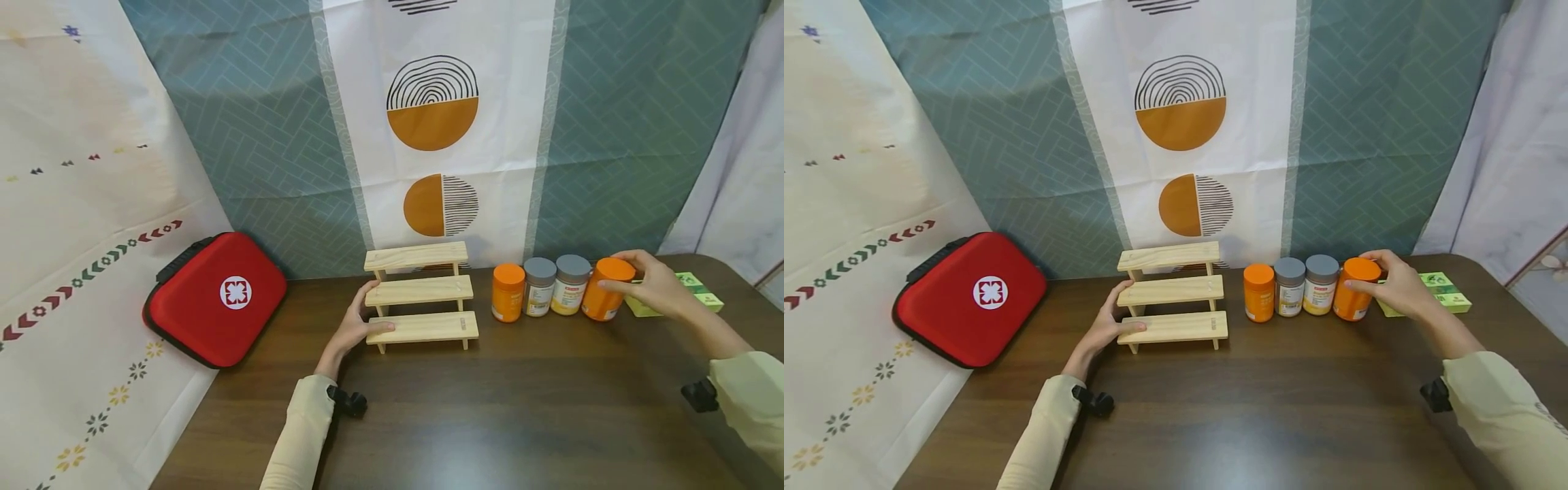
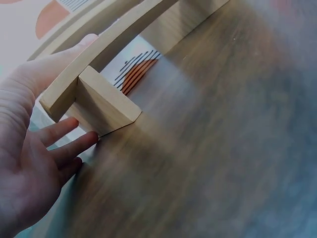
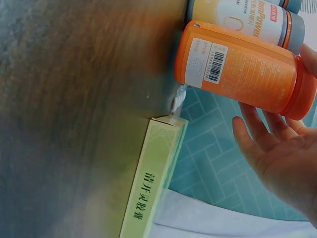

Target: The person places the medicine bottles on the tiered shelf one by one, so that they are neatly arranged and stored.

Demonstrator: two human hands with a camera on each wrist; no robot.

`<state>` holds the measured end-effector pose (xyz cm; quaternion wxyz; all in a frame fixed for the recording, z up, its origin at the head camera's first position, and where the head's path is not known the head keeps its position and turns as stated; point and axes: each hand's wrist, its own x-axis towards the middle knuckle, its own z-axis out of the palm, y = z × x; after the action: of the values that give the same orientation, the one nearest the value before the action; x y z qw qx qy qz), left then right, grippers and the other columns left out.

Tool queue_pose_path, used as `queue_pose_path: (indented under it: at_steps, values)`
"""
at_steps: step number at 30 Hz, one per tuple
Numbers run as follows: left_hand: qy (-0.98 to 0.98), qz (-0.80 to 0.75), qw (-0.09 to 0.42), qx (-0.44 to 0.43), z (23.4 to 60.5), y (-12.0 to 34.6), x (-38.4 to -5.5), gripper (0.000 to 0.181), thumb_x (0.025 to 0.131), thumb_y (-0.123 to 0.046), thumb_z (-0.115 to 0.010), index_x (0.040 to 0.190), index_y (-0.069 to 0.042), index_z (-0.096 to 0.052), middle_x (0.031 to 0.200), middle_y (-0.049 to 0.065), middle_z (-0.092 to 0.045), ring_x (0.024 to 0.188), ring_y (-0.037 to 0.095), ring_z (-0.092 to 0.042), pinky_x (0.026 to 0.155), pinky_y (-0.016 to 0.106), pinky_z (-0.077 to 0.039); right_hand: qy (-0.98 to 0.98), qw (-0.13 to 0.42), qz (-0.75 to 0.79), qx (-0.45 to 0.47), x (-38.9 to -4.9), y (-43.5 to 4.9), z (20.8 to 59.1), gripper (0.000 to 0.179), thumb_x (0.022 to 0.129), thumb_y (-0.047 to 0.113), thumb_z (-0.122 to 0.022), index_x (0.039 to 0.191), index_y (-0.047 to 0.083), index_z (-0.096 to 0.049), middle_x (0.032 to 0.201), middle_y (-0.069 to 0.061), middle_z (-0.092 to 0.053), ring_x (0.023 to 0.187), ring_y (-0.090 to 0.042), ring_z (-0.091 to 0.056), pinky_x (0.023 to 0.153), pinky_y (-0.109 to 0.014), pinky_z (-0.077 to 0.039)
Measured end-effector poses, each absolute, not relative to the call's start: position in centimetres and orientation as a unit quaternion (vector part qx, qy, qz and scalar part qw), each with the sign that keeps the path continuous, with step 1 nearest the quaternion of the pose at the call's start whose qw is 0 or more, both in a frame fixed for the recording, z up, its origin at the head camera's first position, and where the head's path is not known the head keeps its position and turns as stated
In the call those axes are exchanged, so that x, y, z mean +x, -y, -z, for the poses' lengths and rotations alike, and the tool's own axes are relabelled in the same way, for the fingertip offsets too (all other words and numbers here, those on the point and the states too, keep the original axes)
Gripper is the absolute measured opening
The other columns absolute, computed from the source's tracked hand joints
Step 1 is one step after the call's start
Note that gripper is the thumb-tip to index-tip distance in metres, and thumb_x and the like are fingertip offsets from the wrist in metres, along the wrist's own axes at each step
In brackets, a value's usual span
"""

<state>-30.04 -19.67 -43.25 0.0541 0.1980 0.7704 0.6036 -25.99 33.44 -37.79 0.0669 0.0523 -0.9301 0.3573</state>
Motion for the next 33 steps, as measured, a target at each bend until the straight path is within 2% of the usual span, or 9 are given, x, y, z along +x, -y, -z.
queue_pose_path:
  at_steps: [3, 6, 11, 17, 19, 21, 24, 29, 33]
  values:
    - [-0.771, -0.603, 0.057, 0.198, 42.8, 19.6, -29.5, 0.093, 0.081, -0.002, -0.076, 0.155, -0.017, -0.021, 0.165, 0.011, -0.007, 0.152, 0.035, -0.009, 0.114, 0.06, -0.028, 0.927, 0.075, -0.364, 0.052, -25.9, -33.5, 37.5, 0.069, 0.09, 0.033, -0.069, 0.135, -0.01, -0.037, 0.125, -0.036, -0.052, 0.077, 0.014, -0.045, 0.063, -0.021, -0.047]
    - [-0.767, -0.609, 0.059, 0.195, 42.8, 19.7, -29.3, 0.093, 0.081, 0.0, -0.075, 0.155, -0.017, -0.02, 0.163, 0.013, -0.011, 0.15, 0.037, -0.017, 0.11, 0.057, -0.034, 0.921, 0.074, -0.378, 0.056, -25.9, -33.4, 37.0, 0.07, 0.091, 0.032, -0.068, 0.136, -0.01, -0.036, 0.126, -0.036, -0.052, 0.075, 0.022, -0.041, 0.062, -0.016, -0.046]
    - [-0.76, -0.618, 0.064, 0.19, 42.9, 19.9, -29.1, 0.094, 0.083, 0.002, -0.073, 0.156, -0.02, -0.018, 0.155, 0.017, -0.029, 0.136, 0.042, -0.038, 0.098, 0.045, -0.047, 0.924, 0.071, -0.37, 0.061, -26.1, -33.6, 35.9, 0.07, 0.092, 0.033, -0.067, 0.137, -0.011, -0.034, 0.127, -0.037, -0.05, 0.078, 0.025, -0.038, 0.066, -0.013, -0.041]
    - [-0.753, -0.623, 0.052, 0.203, 44.5, 20.0, -30.2, 0.096, 0.082, 0.001, -0.074, 0.155, -0.027, -0.018, 0.148, 0.017, -0.04, 0.132, 0.039, -0.044, 0.096, 0.04, -0.049, 0.924, 0.073, -0.37, 0.065, -26.0, -34.4, 34.5, 0.068, 0.093, 0.029, -0.066, 0.138, -0.011, -0.033, 0.126, -0.034, -0.05, 0.078, 0.023, -0.041, 0.067, -0.014, -0.04]
    - [-0.754, -0.622, 0.044, 0.205, 45.2, 20.1, -30.7, 0.096, 0.082, -0.001, -0.075, 0.153, -0.032, -0.02, 0.147, 0.015, -0.042, 0.131, 0.037, -0.046, 0.096, 0.04, -0.049, 0.92, 0.075, -0.378, 0.069, -26.0, -34.6, 33.9, 0.067, 0.093, 0.027, -0.066, 0.138, -0.01, -0.032, 0.12, -0.021, -0.058, 0.078, 0.021, -0.044, 0.065, -0.014, -0.044]
    - [-0.754, -0.622, 0.042, 0.205, 45.5, 20.1, -30.8, 0.096, 0.082, -0.002, -0.076, 0.153, -0.033, -0.02, 0.147, 0.013, -0.041, 0.13, 0.036, -0.047, 0.096, 0.041, -0.049, 0.917, 0.082, -0.383, 0.071, -26.0, -34.8, 33.3, 0.066, 0.093, 0.026, -0.067, 0.137, -0.008, -0.033, 0.11, 0.003, -0.062, 0.078, 0.02, -0.048, 0.065, -0.015, -0.046]
    - [-0.753, -0.625, 0.039, 0.202, 45.5, 20.0, -30.8, 0.097, 0.081, -0.003, -0.076, 0.155, -0.029, -0.018, 0.147, 0.015, -0.042, 0.127, 0.038, -0.048, 0.094, 0.039, -0.049, 0.91, 0.092, -0.397, 0.07, -26.0, -34.9, 32.3, 0.057, 0.092, 0.027, -0.068, 0.134, 0.003, -0.038, 0.095, 0.031, -0.052, 0.078, 0.018, -0.051, 0.065, -0.013, -0.047]
    - [-0.756, -0.622, 0.032, 0.199, 45.5, 20.0, -30.7, 0.1, 0.081, -0.003, -0.076, 0.157, -0.023, -0.014, 0.146, 0.016, -0.042, 0.124, 0.039, -0.05, 0.092, 0.036, -0.048, 0.902, 0.108, -0.412, 0.068, -25.9, -34.6, 30.7, 0.041, 0.091, 0.025, -0.069, 0.123, 0.025, -0.042, 0.091, 0.04, -0.049, 0.08, 0.018, -0.051, 0.067, -0.008, -0.042]
    - [-0.758, -0.621, 0.03, 0.197, 45.4, 20.0, -30.6, 0.101, 0.081, -0.003, -0.076, 0.157, -0.021, -0.012, 0.147, 0.016, -0.042, 0.125, 0.037, -0.05, 0.093, 0.037, -0.048, 0.9, 0.123, -0.411, 0.082, -26.1, -34.2, 29.2, 0.044, 0.091, 0.022, -0.069, 0.127, 0.016, -0.044, 0.092, 0.039, -0.05, 0.081, 0.019, -0.052, 0.067, -0.005, -0.041]
